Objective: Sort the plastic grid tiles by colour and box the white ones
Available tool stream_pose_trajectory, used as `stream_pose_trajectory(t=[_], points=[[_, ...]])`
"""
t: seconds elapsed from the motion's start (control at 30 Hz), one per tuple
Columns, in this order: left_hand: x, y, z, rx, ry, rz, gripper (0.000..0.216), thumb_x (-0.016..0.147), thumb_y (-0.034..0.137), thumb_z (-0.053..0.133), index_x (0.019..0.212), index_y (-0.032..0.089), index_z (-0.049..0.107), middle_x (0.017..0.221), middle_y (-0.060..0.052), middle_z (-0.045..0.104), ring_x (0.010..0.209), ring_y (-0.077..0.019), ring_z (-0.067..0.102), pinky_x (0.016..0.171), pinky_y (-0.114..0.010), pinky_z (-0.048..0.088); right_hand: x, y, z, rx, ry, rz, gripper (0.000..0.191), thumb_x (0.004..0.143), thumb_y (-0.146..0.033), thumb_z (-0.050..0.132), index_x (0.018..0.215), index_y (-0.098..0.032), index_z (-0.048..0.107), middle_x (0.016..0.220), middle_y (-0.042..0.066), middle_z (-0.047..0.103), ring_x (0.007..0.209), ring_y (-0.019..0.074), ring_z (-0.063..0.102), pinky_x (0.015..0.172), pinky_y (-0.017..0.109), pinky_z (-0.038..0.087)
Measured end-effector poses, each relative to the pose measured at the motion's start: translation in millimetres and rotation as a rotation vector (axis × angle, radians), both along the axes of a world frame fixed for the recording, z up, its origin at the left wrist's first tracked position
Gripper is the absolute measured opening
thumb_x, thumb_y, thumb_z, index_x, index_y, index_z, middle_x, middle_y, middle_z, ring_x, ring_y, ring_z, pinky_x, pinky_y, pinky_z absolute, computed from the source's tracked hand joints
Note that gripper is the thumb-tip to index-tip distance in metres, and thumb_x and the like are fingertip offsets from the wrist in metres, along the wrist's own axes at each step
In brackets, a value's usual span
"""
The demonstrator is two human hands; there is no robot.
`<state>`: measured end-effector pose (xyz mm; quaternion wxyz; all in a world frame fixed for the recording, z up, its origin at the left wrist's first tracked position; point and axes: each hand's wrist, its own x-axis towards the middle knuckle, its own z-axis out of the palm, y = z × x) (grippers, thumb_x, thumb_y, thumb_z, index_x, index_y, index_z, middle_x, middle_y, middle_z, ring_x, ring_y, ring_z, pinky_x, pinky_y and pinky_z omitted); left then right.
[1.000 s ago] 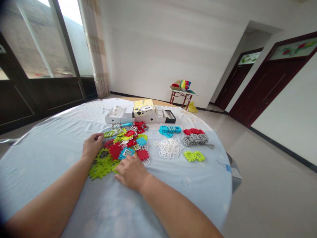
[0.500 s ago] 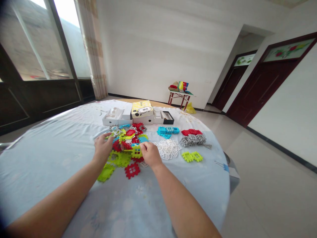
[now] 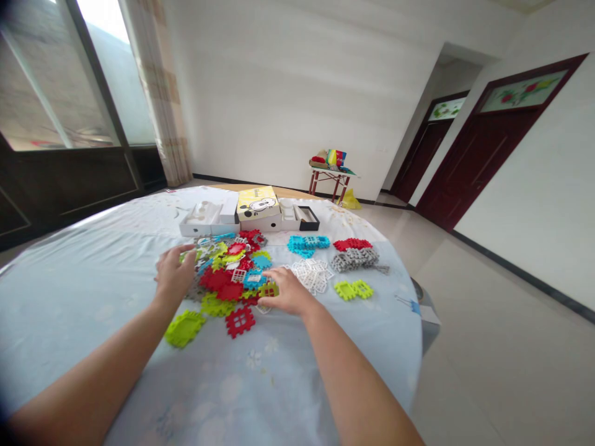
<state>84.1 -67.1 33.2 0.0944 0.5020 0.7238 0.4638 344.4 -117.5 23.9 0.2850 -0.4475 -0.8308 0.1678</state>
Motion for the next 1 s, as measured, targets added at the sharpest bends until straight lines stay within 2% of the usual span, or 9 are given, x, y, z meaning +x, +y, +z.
stream_pose_trajectory(t=[0.1,0.23,0.37,0.47,0.57,0.77,0.87,1.0], points=[[-17,4,0.1,-0.006,0.017,0.049,0.033,0.081,0.036,0.039,0.104,0.023,0.059,0.117,-0.012,0.05,0.114,-0.0333,0.039,0.09,-0.059,0.029,6,-3,-4.1,-0.031,-0.115,0.012,0.063,0.061,-0.028,0.073,0.12,-0.022,0.052,0.119,0.008,0.052,0.112,0.0239,0.046,0.095,0.038,0.036],[-39,9,-8.6,-0.026,0.039,0.098,0.037,0.082,0.036,0.037,0.107,0.019,0.059,0.112,-0.015,0.052,0.114,-0.0336,0.04,0.09,-0.061,0.029,9,-5,-7.1,-0.02,-0.186,-0.048,0.056,0.063,-0.026,0.07,0.117,-0.022,0.054,0.112,0.008,0.056,0.106,0.0231,0.05,0.092,0.038,0.039],[-55,17,-19.8,-0.063,0.043,0.126,0.039,0.081,0.036,0.038,0.109,0.019,0.059,0.108,-0.014,0.054,0.113,-0.0347,0.041,0.091,-0.066,0.025,23,-9,1.3,0.093,-0.097,-0.238,0.053,0.069,-0.036,0.066,0.117,-0.019,0.054,0.111,0.009,0.059,0.104,0.0226,0.052,0.092,0.037,0.039],[-61,21,-24.4,-0.114,0.041,0.133,0.041,0.079,0.035,0.038,0.11,0.019,0.059,0.111,-0.015,0.055,0.113,-0.0345,0.043,0.09,-0.067,0.025,53,-14,5.7,0.138,-0.037,-0.455,0.053,0.07,-0.041,0.064,0.117,-0.019,0.053,0.11,0.009,0.061,0.101,0.0228,0.055,0.09,0.037,0.04],[-62,24,-26.2,-0.16,0.048,0.126,0.042,0.079,0.036,0.037,0.111,0.02,0.059,0.116,-0.016,0.054,0.113,-0.0346,0.044,0.09,-0.066,0.026,95,-21,4.9,0.132,-0.076,-0.649,0.048,0.071,-0.044,0.062,0.112,-0.02,0.056,0.107,0.008,0.062,0.099,0.0227,0.056,0.088,0.036,0.04],[-59,24,-28.3,-0.179,0.054,0.109,0.043,0.078,0.036,0.036,0.111,0.02,0.061,0.116,-0.016,0.055,0.112,-0.035,0.046,0.091,-0.064,0.027,166,-37,-0.6,-0.008,-0.251,-0.986,0.042,0.074,-0.048,0.054,0.107,-0.023,0.059,0.103,0.006,0.065,0.098,0.023,0.057,0.08,0.032,0.042],[-60,23,-30.3,-0.174,0.052,0.106,0.043,0.078,0.034,0.037,0.11,0.019,0.061,0.115,-0.016,0.056,0.111,-0.0352,0.046,0.092,-0.063,0.028,183,-41,-4.7,-0.098,-0.338,-1.071,0.042,0.074,-0.051,0.053,0.105,-0.024,0.059,0.103,0.007,0.065,0.1,0.0252,0.056,0.08,0.034,0.041],[-65,24,-36.4,-0.117,0.058,0.09,0.043,0.077,0.032,0.038,0.109,0.017,0.062,0.11,-0.018,0.057,0.107,-0.0363,0.048,0.088,-0.063,0.031,193,-42,-14.4,-0.152,-0.377,-1.077,0.05,0.073,-0.054,0.053,0.111,-0.021,0.057,0.108,0.011,0.062,0.105,0.0274,0.053,0.083,0.037,0.039]])
